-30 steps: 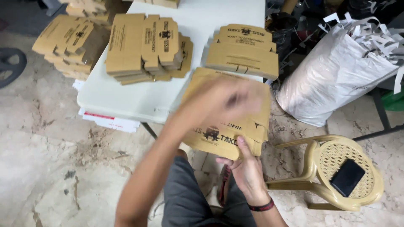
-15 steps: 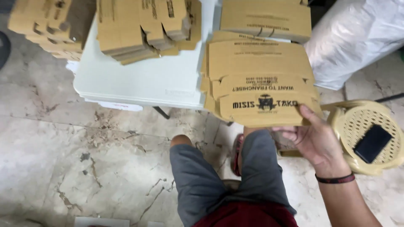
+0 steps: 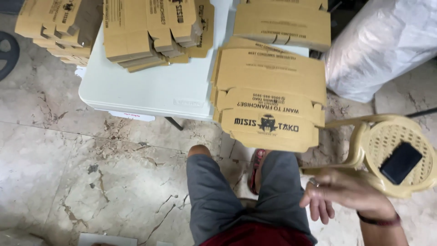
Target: Folding flat cardboard templates into boxes and stacking them on a table.
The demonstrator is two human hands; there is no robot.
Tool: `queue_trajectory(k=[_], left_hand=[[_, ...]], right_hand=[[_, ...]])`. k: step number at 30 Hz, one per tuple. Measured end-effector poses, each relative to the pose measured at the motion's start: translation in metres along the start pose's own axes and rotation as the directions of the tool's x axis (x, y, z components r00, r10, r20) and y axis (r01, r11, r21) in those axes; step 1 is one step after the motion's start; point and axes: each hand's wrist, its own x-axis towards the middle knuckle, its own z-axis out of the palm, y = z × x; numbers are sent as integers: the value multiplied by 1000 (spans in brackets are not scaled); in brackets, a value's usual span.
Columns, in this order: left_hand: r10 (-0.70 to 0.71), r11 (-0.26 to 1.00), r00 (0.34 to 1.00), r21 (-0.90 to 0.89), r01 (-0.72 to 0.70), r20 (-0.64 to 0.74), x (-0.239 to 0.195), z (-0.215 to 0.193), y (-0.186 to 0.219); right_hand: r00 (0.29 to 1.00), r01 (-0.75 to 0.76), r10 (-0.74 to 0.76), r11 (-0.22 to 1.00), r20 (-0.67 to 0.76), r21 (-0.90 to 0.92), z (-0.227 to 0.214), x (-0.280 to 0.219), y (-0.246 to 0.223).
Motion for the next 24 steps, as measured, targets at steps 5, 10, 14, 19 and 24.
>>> queue_trajectory(k=[5, 10, 14, 19, 24], left_hand=[[-27, 998, 983, -58, 17, -180, 78, 18, -46], [-492, 773, 834, 315, 551, -251, 190, 37, -107], [-615, 687, 773, 376, 621, -153, 218, 70, -123], [-637, 706, 771, 390, 592, -18, 204, 78, -113], [-598, 774, 802, 258, 577, -1, 170, 71, -84]], right_hand=[[299, 140, -323, 946, -898, -293, -30, 11, -13], [518, 236, -45, 967, -854, 92, -35, 75, -80], [516, 359, -2, 908, -856, 214, -72, 106, -48], [363, 392, 48, 898, -930, 199, -36, 71, -62], [299, 429, -14, 895, -954, 122, -33, 50, -32]])
